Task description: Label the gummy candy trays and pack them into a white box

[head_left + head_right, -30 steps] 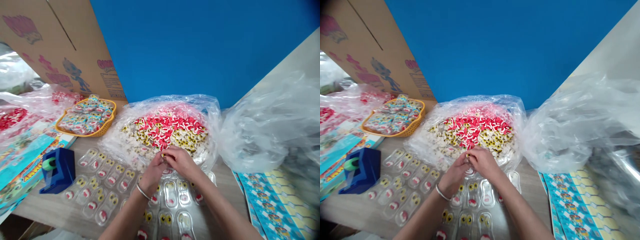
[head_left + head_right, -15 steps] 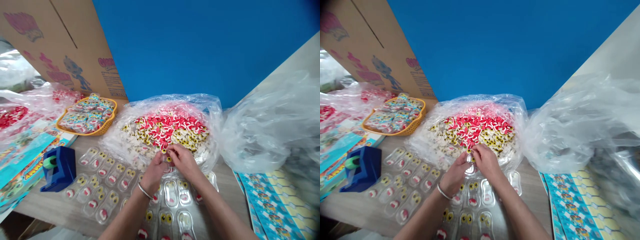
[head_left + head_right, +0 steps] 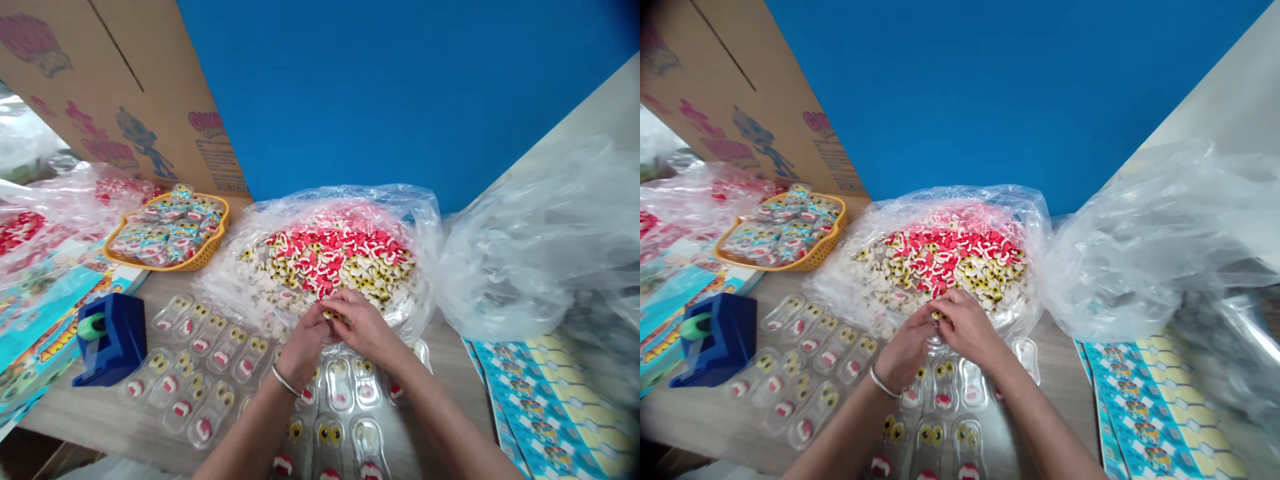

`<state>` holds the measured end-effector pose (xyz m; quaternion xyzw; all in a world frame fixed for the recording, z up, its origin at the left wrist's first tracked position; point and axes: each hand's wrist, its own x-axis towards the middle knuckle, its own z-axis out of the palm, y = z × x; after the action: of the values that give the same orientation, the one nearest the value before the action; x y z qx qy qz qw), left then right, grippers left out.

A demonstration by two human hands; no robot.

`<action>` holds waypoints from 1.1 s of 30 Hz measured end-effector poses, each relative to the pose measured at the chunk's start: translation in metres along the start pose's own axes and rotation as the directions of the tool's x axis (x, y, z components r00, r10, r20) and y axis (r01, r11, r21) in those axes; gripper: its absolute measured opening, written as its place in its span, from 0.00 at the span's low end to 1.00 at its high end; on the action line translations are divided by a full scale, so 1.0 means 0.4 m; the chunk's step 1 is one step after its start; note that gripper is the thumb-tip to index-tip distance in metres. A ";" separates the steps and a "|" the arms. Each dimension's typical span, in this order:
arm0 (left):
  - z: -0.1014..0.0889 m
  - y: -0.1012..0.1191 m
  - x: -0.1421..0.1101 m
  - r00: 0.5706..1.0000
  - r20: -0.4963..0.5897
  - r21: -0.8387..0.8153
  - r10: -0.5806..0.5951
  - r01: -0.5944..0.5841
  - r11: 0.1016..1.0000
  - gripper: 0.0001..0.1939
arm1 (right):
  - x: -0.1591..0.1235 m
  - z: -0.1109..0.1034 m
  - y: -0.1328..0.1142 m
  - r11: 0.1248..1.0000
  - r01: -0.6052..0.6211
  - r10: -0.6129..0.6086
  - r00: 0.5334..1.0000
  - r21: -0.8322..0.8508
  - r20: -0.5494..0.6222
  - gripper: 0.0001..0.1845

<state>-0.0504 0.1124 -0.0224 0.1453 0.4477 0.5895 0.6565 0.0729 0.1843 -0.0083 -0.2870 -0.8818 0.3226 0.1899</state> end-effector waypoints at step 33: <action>0.062 -0.009 -0.042 1.000 -0.007 -0.141 -0.012 0.011 0.990 0.11 | -0.104 -0.072 -0.069 0.930 -0.260 0.246 0.966 0.260 0.085 0.08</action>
<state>-0.0275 0.1046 -0.0040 0.0938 0.4084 0.6162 0.6669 0.1090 0.1541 0.0247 -0.3615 -0.7901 0.4680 0.1614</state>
